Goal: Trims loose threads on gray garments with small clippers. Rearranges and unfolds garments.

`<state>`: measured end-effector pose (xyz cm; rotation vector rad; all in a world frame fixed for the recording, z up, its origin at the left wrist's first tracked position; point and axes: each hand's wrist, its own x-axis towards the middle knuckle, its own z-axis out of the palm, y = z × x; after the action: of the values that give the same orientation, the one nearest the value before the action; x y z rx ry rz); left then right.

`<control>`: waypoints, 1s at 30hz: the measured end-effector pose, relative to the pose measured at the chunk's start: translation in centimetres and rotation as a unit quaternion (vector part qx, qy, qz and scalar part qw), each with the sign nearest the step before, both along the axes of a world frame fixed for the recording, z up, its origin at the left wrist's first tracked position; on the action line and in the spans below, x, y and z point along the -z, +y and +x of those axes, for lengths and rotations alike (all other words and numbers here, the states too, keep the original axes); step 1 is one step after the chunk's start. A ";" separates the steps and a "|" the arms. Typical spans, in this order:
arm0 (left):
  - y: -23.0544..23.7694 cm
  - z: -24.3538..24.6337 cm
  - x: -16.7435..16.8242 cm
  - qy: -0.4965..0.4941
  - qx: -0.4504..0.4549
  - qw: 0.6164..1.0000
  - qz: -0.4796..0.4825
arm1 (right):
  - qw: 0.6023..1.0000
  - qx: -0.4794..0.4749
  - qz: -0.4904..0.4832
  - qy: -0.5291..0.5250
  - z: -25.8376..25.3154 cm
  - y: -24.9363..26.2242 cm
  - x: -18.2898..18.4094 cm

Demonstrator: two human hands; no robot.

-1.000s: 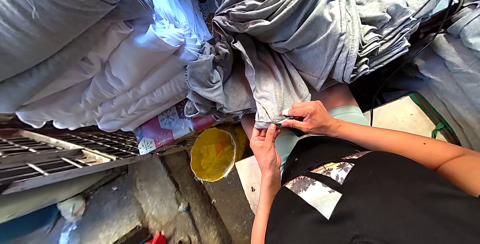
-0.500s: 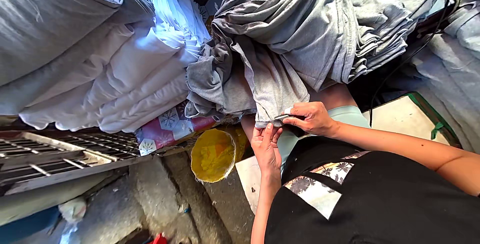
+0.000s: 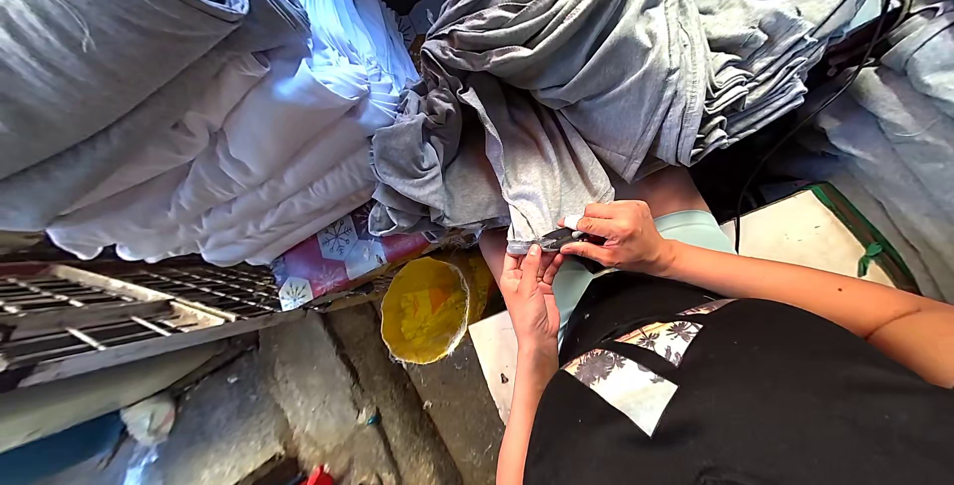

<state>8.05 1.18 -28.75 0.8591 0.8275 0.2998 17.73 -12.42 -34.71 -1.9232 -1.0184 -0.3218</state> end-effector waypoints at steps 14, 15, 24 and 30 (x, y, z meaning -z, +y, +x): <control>-0.2 0.2 0.0 0.002 -0.001 1.000 -0.001 | 0.997 0.013 0.022 0.069 -0.1 -0.6 0.3; -0.2 0.2 0.0 0.003 0.000 1.000 0.002 | 0.996 0.012 0.025 0.080 -0.1 -0.8 0.3; -0.3 0.1 0.2 -0.001 0.006 1.000 0.017 | 0.996 0.011 0.006 0.083 -0.5 -0.3 0.3; -0.3 0.1 0.2 -0.004 0.010 1.000 0.027 | 0.998 0.021 0.015 0.062 -0.3 -0.3 0.2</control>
<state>8.16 0.86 -28.98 0.9153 0.8070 0.3088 17.43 -12.76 -34.94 -1.9157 -0.8883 -0.2374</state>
